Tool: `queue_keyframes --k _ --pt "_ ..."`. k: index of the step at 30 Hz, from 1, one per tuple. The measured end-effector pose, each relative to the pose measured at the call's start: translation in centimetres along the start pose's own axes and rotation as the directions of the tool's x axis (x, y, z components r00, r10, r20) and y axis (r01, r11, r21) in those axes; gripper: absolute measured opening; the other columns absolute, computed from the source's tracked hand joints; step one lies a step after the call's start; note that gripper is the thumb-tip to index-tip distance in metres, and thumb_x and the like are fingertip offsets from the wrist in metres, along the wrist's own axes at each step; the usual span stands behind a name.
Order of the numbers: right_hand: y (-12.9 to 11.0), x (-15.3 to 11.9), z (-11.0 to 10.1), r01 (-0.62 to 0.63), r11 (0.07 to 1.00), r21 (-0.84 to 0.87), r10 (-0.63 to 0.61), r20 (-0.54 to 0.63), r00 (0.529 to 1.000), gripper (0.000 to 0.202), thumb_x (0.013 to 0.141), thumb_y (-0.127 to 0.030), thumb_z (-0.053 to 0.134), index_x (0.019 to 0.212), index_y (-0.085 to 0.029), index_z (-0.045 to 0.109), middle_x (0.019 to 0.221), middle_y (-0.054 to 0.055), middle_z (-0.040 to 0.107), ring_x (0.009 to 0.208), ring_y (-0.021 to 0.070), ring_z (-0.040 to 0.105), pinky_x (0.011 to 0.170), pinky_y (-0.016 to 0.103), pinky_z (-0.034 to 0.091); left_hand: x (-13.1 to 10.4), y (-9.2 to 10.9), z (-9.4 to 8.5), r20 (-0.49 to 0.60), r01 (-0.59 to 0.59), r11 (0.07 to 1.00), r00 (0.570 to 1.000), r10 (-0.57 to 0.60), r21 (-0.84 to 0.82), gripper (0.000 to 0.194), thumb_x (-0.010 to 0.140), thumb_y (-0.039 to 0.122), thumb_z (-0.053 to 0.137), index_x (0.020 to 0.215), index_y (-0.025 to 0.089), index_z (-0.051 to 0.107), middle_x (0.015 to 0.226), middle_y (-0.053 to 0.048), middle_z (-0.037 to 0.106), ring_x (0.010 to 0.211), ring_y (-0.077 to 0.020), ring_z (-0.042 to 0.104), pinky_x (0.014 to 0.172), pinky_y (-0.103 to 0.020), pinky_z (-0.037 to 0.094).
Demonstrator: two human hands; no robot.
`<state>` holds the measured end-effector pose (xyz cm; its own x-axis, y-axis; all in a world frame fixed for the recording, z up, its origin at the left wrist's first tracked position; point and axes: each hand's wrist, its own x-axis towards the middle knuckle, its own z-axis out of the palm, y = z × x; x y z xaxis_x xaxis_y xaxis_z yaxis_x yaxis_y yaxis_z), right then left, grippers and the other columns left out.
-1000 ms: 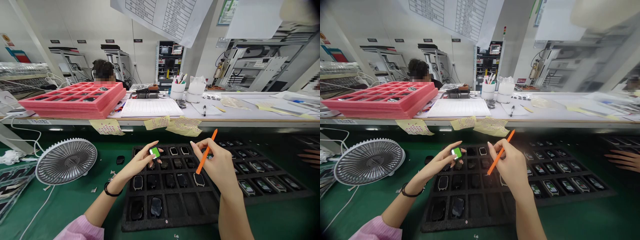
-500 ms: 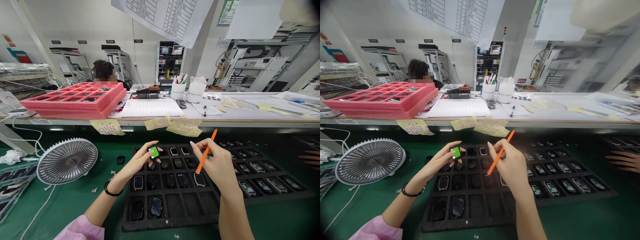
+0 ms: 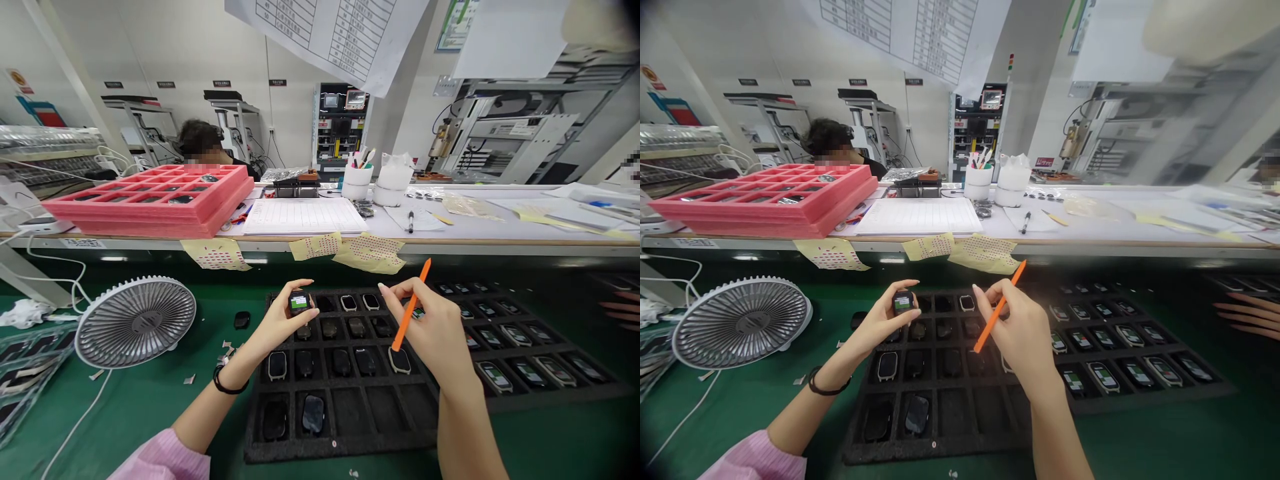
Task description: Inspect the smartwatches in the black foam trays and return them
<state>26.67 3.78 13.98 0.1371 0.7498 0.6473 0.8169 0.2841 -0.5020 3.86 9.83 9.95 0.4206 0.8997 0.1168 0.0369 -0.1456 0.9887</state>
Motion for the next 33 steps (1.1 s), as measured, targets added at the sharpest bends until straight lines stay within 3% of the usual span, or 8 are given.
queue_keyframes --k 3,6,11,15,20,33 --pt "-0.3 -0.4 0.4 0.008 0.982 0.187 -0.024 0.080 0.996 0.035 0.094 -0.045 0.045 0.073 -0.021 0.057 0.066 0.002 0.064 0.056 0.0144 0.058 0.056 0.025 0.045 -0.1 -0.2 0.2 -0.094 -0.005 0.998 0.995 0.012 0.068 0.034 0.082 0.036 0.064 0.110 0.021 0.051 0.082 0.003 0.048 0.061 -0.0084 0.044 0.057 -0.022 0.039" --pt "-0.7 -0.9 1.4 -0.002 0.890 0.457 -0.098 0.195 0.976 0.041 0.098 -0.046 0.032 0.088 -0.020 0.062 0.076 0.003 0.067 0.064 0.0148 0.060 0.058 0.025 0.048 -0.3 -0.2 0.4 -0.146 -0.017 0.996 0.989 0.030 0.092 0.024 0.083 0.035 0.061 0.097 0.021 0.050 0.084 0.002 0.047 0.061 -0.0080 0.042 0.055 -0.021 0.036" --pt "-1.3 -1.9 3.7 0.046 0.746 0.664 -0.271 0.240 0.932 0.042 0.098 -0.045 0.030 0.089 -0.020 0.063 0.079 0.003 0.063 0.062 0.0139 0.057 0.057 0.027 0.047 -0.9 0.5 0.8 -0.113 -0.135 0.989 0.983 0.142 0.064 0.021 0.078 0.025 0.062 0.090 0.020 0.046 0.079 0.003 0.046 0.065 -0.0095 0.042 0.060 -0.022 0.036" --pt "-1.3 -2.4 4.8 0.020 0.673 0.740 -0.237 0.190 0.953 0.045 0.099 -0.039 0.031 0.076 -0.019 0.065 0.065 0.003 0.063 0.057 0.0150 0.059 0.054 0.027 0.047 -1.5 0.9 1.3 -0.096 -0.133 0.991 0.987 0.130 -0.027 0.022 0.075 0.021 0.062 0.089 0.020 0.045 0.077 0.004 0.046 0.060 -0.0079 0.040 0.056 -0.022 0.034" --pt "-1.5 -2.6 5.0 0.108 0.622 0.775 -0.218 0.040 0.975 0.049 0.099 -0.033 0.032 0.073 -0.019 0.071 0.063 0.005 0.069 0.060 0.0182 0.066 0.059 0.032 0.052 -2.0 0.9 1.6 -0.045 -0.110 0.979 0.994 0.104 -0.169 0.022 0.073 0.018 0.059 0.088 0.021 0.044 0.074 0.006 0.046 0.052 -0.0050 0.037 0.050 -0.020 0.031" --pt "-1.9 -2.7 5.1 0.184 0.628 0.756 -0.275 -0.005 0.962 0.046 0.098 -0.027 0.033 0.079 -0.021 0.075 0.068 0.004 0.073 0.065 0.0183 0.069 0.061 0.032 0.055 -2.2 0.6 1.9 0.045 -0.111 0.965 0.991 0.125 -0.239 0.025 0.076 0.025 0.063 0.090 0.021 0.043 0.077 0.005 0.045 0.050 -0.0034 0.035 0.048 -0.020 0.030"
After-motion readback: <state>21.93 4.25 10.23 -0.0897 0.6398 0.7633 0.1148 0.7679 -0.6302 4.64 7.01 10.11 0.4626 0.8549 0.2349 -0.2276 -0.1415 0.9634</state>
